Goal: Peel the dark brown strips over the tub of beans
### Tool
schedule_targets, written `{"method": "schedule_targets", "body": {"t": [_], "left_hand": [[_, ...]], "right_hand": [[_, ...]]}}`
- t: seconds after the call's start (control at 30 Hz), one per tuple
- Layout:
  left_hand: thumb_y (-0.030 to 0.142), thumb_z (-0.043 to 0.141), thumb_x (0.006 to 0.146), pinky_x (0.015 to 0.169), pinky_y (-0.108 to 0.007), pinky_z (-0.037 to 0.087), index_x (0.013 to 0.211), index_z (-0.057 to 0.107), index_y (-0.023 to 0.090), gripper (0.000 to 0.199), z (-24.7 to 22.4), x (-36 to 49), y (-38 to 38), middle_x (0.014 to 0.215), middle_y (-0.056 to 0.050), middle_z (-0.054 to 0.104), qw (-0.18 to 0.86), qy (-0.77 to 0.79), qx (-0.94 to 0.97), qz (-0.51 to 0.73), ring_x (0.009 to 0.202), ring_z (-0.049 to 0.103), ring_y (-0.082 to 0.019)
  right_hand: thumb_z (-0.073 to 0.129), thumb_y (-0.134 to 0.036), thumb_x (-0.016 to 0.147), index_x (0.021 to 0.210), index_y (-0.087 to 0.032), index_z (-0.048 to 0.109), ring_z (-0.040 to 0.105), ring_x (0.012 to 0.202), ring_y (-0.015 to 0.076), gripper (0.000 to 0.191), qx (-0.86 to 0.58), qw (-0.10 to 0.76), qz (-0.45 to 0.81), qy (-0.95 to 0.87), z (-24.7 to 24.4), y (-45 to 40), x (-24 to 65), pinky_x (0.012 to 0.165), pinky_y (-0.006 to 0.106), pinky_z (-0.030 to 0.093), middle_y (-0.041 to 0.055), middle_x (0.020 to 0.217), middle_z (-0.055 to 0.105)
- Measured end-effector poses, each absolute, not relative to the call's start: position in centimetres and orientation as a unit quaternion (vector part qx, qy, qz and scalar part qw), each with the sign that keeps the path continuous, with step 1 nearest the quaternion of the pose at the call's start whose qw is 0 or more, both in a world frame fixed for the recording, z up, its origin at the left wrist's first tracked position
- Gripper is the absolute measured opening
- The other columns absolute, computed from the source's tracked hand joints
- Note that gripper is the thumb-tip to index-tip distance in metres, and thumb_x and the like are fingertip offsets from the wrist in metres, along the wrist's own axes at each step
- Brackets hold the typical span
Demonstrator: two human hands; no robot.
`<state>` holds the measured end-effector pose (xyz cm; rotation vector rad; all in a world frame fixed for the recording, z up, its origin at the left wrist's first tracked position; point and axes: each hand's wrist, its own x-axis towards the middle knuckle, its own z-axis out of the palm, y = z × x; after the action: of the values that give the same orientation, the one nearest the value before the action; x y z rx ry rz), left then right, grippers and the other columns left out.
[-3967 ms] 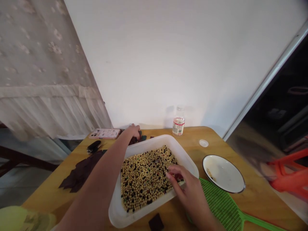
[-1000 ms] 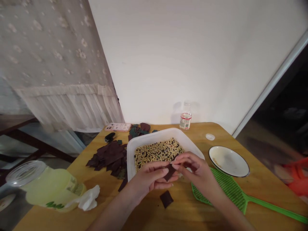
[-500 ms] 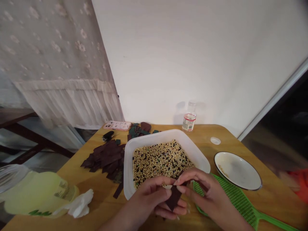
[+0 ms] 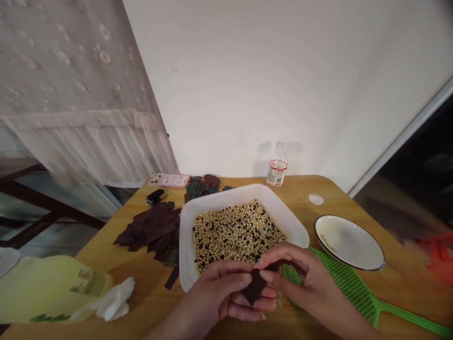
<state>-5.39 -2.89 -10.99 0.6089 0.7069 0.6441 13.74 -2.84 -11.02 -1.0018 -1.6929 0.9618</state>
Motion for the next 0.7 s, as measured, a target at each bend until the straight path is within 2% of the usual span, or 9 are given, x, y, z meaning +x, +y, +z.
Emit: {"method": "schedule_targets", "body": {"t": [0.27, 0.47, 0.7], "left_hand": [[0.03, 0.074, 0.074, 0.064, -0.021, 0.058, 0.09, 0.075, 0.015, 0.022, -10.21, -5.24, -3.06, 0.087, -0.012, 0.078, 0.835, 0.342, 0.309, 0.301, 0.079, 0.075, -0.021], [0.031, 0.075, 0.073, 0.063, -0.022, 0.058, 0.092, 0.073, 0.014, 0.025, -10.6, -5.31, -2.99, 0.087, -0.013, 0.078, 0.833, 0.351, 0.3, 0.305, 0.079, 0.075, -0.022], [0.033, 0.077, 0.071, 0.062, -0.021, 0.057, 0.093, 0.073, 0.016, 0.028, -10.4, -5.36, -2.88, 0.085, -0.012, 0.078, 0.833, 0.346, 0.295, 0.316, 0.078, 0.075, -0.021]], "right_hand": [[0.067, -0.02, 0.08, 0.085, -0.025, 0.069, 0.07, 0.077, 0.013, 0.008, -0.412, 0.459, 0.4, -0.678, -11.17, -2.91, 13.73, 0.07, 0.022, 0.058, -0.0007, 0.083, 0.073], [0.071, -0.018, 0.076, 0.093, -0.024, 0.066, 0.071, 0.072, 0.014, 0.019, -0.407, 0.483, 0.413, -0.655, -11.25, -2.84, 13.7, 0.07, 0.024, 0.06, -0.0013, 0.077, 0.074], [0.073, -0.021, 0.076, 0.089, -0.025, 0.068, 0.072, 0.072, 0.0136, 0.015, -0.421, 0.489, 0.369, -0.669, -11.35, -2.97, 13.96, 0.07, 0.023, 0.059, -0.0014, 0.078, 0.074]]}}
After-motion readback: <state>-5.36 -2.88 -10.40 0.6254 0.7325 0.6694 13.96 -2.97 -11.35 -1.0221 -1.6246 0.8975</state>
